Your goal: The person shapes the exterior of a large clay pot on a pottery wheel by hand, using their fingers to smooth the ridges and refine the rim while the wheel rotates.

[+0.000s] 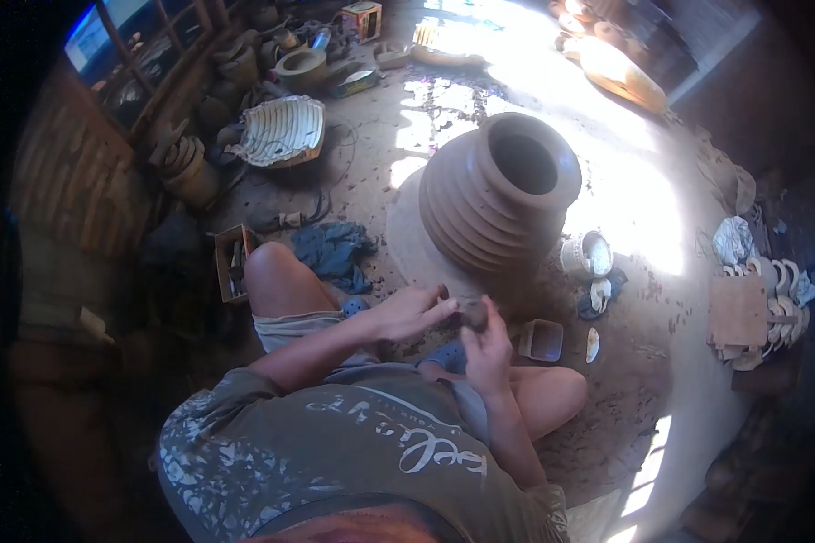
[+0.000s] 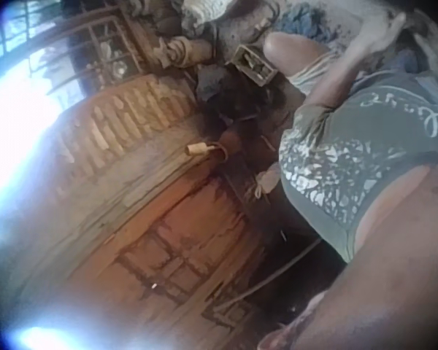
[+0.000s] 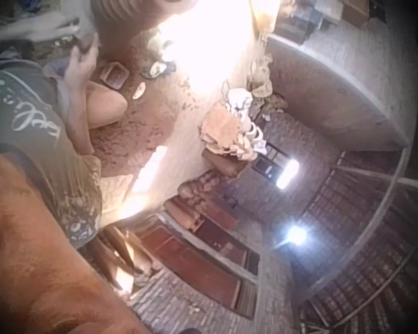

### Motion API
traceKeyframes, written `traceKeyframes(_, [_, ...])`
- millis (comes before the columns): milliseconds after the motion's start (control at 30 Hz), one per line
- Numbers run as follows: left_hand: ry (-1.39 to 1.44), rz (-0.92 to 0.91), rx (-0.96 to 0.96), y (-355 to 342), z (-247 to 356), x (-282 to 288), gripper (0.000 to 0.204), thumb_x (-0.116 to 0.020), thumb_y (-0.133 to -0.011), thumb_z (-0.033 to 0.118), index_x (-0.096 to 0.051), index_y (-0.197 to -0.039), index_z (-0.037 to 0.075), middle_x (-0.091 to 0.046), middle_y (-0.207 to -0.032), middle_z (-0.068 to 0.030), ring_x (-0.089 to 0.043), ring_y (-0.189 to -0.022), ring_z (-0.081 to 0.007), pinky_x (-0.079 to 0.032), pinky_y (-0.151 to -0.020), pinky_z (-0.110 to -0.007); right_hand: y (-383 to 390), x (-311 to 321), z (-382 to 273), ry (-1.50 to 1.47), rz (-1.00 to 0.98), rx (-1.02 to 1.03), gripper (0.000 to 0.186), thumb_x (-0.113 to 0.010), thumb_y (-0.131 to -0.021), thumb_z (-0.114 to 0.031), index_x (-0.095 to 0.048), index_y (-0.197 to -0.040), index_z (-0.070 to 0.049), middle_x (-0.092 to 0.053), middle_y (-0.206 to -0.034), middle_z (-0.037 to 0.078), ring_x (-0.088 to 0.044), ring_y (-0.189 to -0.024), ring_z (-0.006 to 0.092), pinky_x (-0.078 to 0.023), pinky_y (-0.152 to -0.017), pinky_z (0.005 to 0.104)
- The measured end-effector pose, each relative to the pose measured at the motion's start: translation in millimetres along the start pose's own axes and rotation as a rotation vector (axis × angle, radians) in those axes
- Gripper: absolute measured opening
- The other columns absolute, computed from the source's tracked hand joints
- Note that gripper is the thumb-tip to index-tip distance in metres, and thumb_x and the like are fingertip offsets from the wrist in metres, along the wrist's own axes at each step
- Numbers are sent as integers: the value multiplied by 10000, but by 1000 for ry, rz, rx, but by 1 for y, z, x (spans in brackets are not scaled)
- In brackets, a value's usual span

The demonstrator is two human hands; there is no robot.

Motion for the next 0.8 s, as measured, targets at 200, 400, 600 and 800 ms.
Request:
traceKeyframes(200, [240, -191, 133, 1, -2, -5, 780, -287, -1130, 602, -668, -945, -53, -610, -633, -118, -668, -668, -217, -524, -626, -384, -15, -30, -32, 669, -222, 430, 438, -715, -877, -24, -610, -1289, 81, -637, -1024, 244, -655, -915, 410, -561, -794, 441])
traceKeyframes(400, [660, -278, 378, 17, -24, -28, 711, -295, -1123, 633, -641, -903, 52, -508, -630, -11, -454, -558, -134, -363, -521, -310, -23, -31, -19, 827, -269, 655, 184, -731, -872, -103, -653, -1013, -14, -608, -894, 152, -628, -802, 354, -534, -700, 459])
traceKeyframes(600, [878, -126, 315, 7, -4, -11, 513, -454, -1119, 545, -648, -1104, 70, -592, -849, 27, -502, -696, -78, -382, -599, -258, -14, -39, -42, 559, -127, 426, 317, -742, -907, -80, -672, -1188, 48, -669, -969, 166, -689, -860, 322, -572, -733, 387])
traceKeyframes(800, [615, -368, 249, 3, -25, -15, 481, -455, -1140, 442, -617, -1354, 43, -669, -1109, -16, -619, -975, -114, -485, -857, -269, -5, -2, -24, 255, -164, 134, 509, -770, -927, -78, -614, -1396, 42, -682, -1146, 189, -719, -974, 254, -581, -809, 347])
Point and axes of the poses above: each hand's wrist, its own y-axis away from the middle knuckle, its own x-axis out of the back of the hand, z = x × y, the point moved 4 cm from there along -y, towards the middle knuckle
